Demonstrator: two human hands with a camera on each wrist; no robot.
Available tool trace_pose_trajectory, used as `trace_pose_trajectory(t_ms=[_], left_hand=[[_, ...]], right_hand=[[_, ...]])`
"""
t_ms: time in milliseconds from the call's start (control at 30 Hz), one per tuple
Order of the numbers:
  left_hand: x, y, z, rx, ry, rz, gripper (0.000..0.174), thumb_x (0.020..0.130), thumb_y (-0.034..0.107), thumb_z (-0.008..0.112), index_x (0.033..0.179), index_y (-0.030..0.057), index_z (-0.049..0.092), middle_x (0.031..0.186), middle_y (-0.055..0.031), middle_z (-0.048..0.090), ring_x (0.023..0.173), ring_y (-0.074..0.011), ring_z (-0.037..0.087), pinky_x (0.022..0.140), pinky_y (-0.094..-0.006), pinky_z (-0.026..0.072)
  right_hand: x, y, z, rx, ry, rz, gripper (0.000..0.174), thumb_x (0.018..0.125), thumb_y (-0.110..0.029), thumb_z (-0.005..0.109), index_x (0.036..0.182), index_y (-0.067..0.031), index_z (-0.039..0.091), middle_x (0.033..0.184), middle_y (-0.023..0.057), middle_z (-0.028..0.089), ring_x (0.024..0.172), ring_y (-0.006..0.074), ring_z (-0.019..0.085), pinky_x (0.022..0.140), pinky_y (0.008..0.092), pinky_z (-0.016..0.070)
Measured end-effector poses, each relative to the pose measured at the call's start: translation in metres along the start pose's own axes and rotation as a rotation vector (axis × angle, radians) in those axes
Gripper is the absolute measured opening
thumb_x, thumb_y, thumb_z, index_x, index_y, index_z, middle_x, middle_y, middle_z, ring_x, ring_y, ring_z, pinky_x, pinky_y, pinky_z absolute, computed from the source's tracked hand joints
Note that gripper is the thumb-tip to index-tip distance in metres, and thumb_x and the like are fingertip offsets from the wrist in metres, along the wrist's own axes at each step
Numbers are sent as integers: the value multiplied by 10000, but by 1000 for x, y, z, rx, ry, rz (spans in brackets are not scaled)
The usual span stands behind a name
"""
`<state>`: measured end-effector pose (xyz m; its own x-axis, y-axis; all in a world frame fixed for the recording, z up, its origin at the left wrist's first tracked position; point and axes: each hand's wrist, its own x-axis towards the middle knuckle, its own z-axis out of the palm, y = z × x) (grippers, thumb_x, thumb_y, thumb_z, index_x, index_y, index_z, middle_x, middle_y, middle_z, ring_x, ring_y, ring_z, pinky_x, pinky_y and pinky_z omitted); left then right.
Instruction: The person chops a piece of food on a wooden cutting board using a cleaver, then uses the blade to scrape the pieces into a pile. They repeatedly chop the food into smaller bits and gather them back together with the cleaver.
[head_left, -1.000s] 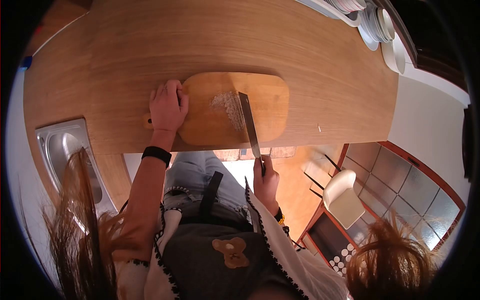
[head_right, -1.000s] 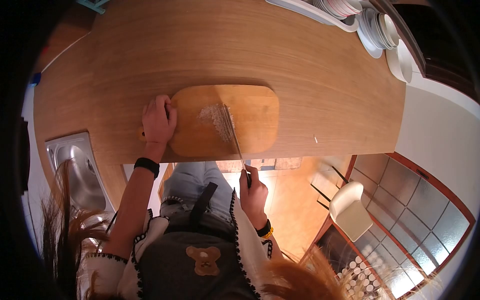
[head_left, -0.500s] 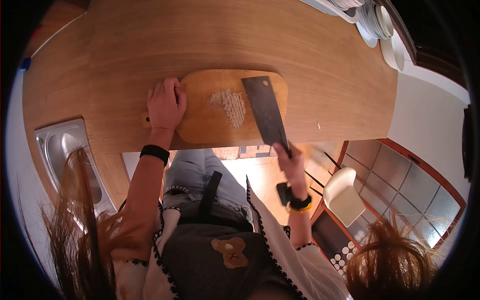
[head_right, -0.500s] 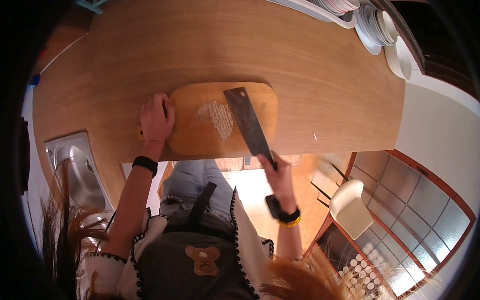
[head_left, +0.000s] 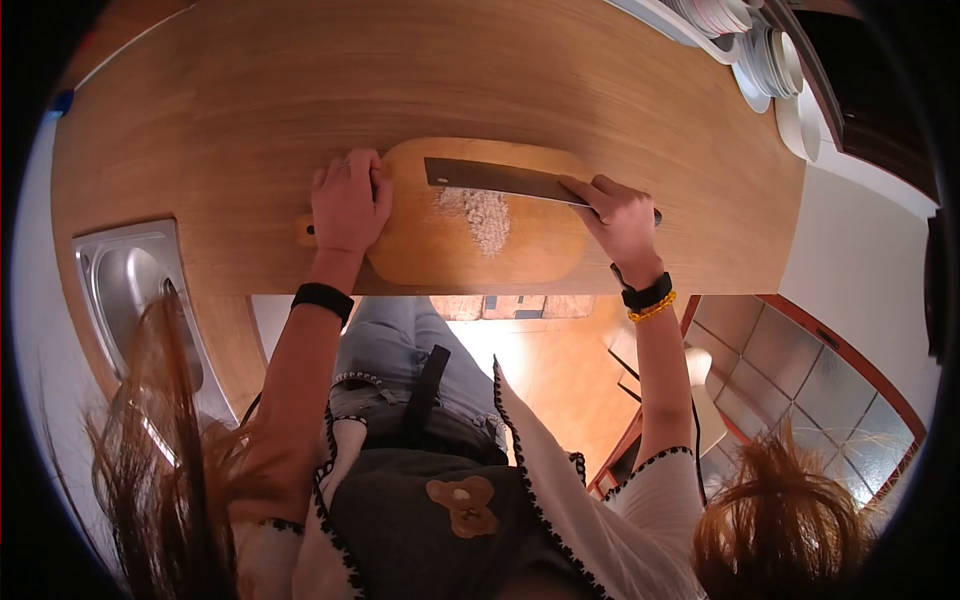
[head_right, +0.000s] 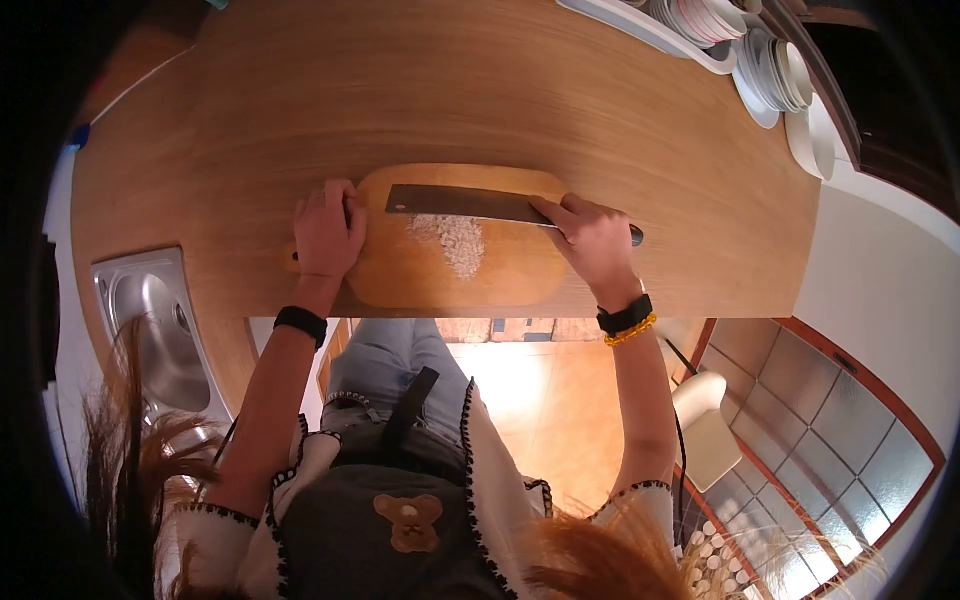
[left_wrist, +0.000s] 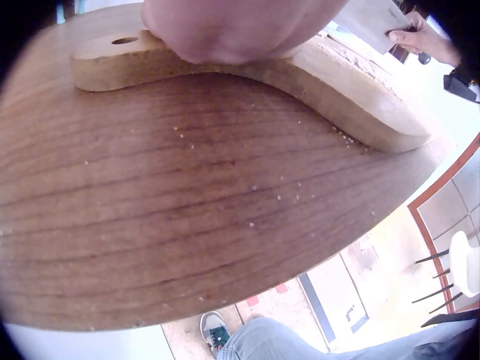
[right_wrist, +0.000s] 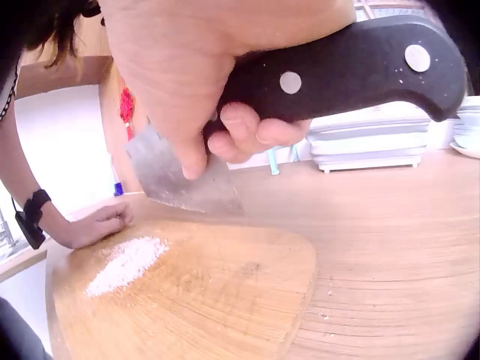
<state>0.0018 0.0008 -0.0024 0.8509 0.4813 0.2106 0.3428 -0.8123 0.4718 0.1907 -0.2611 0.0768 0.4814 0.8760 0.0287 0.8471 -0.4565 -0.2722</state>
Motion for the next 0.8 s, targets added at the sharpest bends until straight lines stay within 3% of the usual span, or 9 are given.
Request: trace_pose_trajectory(t_ms=[167, 267, 433, 567, 633, 667, 700, 767, 800], left_hand=[[0, -1, 0, -23, -19, -14, 96, 797, 67, 530, 883, 88, 492, 769, -80, 578, 750, -281, 561, 706, -385, 421], [0, -1, 0, -8, -33, -26, 94, 796, 67, 530, 880, 87, 490, 760, -82, 574, 742, -282, 557, 703, -385, 419], [1, -1, 0, -20, 3, -3, 108, 777, 68, 539, 863, 92, 479, 752, -64, 578, 736, -270, 556, 678, -383, 410], [0, -1, 0, -18, 20, 21, 120, 760, 73, 546, 850, 96, 470, 751, -46, 586, 745, -259, 559, 661, -381, 404], [0, 0, 0, -18, 13, 13, 119, 761, 76, 545, 850, 96, 469, 750, -47, 584, 749, -260, 559, 664, -381, 404], [0, 0, -1, -15, 7, 2, 117, 762, 78, 545, 850, 96, 468, 750, -48, 583, 753, -262, 559, 668, -381, 404], [1, 0, -1, -14, 8, 3, 117, 762, 78, 545, 850, 96, 468, 750, -48, 583, 753, -262, 559, 668, -381, 404], [0, 1, -1, 4, -3, -8, 115, 764, 80, 543, 849, 97, 468, 744, -50, 580, 752, -265, 558, 671, -383, 405], [0, 0, 0, 2, -4, -7, 115, 764, 80, 543, 849, 97, 468, 744, -50, 580, 752, -265, 558, 671, -383, 405]], right_hand=[[-7, 1, 16, -138, -47, -49, 341, 697, -108, 650, 1023, -196, 696, 624, 14, 478, 501, 187, 507, 457, 303, 430], [-23, 3, 18, -205, 5, -100, 352, 678, -69, 615, 979, -237, 692, 598, -7, 441, 493, 141, 508, 436, 269, 431], [-56, 3, 11, -282, 8, -78, 401, 647, -65, 618, 1005, -232, 690, 621, -12, 441, 507, 148, 498, 446, 274, 430], [-78, -18, 6, -48, 45, 126, 399, 689, -66, 658, 1073, -173, 682, 638, 27, 494, 495, 196, 488, 451, 315, 408], [-88, -42, 15, 305, 205, 477, 256, 798, -73, 658, 1053, -93, 676, 599, 68, 497, 472, 181, 482, 455, 314, 389], [-95, -54, 17, 472, 180, 655, 103, 871, -98, 635, 935, -21, 656, 554, 68, 489, 462, 132, 467, 453, 306, 371], [-107, -64, 24, 733, 141, 847, 154, 909, -120, 592, 814, 1, 596, 551, 21, 476, 480, 74, 455, 438, 276, 364], [-104, -98, 16, 1082, 171, 1152, 203, 944, -139, 537, 785, -15, 542, 565, -23, 459, 478, 55, 446, 423, 237, 357], [-109, -109, 20, 1112, 204, 1159, 193, 955, -144, 513, 812, -16, 539, 570, -28, 453, 474, 48, 439, 420, 223, 358]])
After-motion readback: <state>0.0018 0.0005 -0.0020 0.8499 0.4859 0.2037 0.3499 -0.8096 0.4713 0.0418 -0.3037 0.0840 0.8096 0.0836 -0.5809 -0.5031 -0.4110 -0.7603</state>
